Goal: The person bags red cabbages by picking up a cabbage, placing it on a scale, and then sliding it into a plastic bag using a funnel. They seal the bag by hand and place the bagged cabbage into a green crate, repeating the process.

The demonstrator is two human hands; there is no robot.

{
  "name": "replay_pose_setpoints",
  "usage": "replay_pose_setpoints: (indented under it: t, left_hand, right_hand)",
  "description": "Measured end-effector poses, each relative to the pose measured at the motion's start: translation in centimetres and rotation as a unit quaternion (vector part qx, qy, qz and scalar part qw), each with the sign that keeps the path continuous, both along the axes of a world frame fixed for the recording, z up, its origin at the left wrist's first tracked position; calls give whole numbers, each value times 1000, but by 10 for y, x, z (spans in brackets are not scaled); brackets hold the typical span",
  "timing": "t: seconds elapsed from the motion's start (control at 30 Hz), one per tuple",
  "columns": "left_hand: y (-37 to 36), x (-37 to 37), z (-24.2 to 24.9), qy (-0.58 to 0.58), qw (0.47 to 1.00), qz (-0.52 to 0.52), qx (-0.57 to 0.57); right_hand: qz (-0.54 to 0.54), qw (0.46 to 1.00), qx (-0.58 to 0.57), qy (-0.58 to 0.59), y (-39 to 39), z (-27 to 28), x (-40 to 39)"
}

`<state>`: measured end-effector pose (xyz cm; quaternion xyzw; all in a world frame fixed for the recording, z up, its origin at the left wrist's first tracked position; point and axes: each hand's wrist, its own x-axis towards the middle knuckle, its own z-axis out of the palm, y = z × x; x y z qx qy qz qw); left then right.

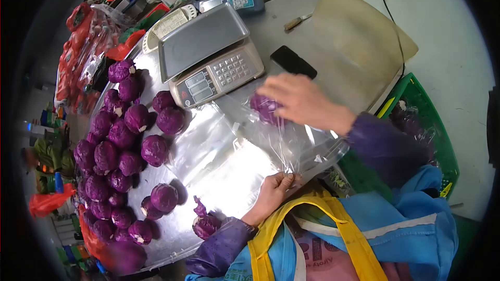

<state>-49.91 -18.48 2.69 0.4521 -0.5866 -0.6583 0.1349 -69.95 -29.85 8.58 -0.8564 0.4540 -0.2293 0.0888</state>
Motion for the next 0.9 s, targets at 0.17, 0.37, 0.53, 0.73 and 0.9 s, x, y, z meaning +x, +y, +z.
replay_pose_setpoints:
  t: [0.17, 0.37, 0.53, 0.73, 0.9]
  left_hand:
    - [11, 15, -2, 113, 962, 117, 219]
    - [-3, 22, 25, 181, 910, 196, 318]
    - [-13, 20, 31, 246, 886, 213, 330]
    - [-23, 12, 39, 171, 933, 190, 255]
    - [-38, 12, 47, 175, 958, 164, 156]
  right_hand:
    - [-14, 999, -22, 26, 13, -53, 9]
    - [10, 983, 126, -132, 84, -31, 30]
    - [2, 992, 30, -123, 105, -29, 50]
    - [-6, 997, -17, -74, 112, -30, 51]
    - [54, 998, 13, -7, 160, -43, 8]
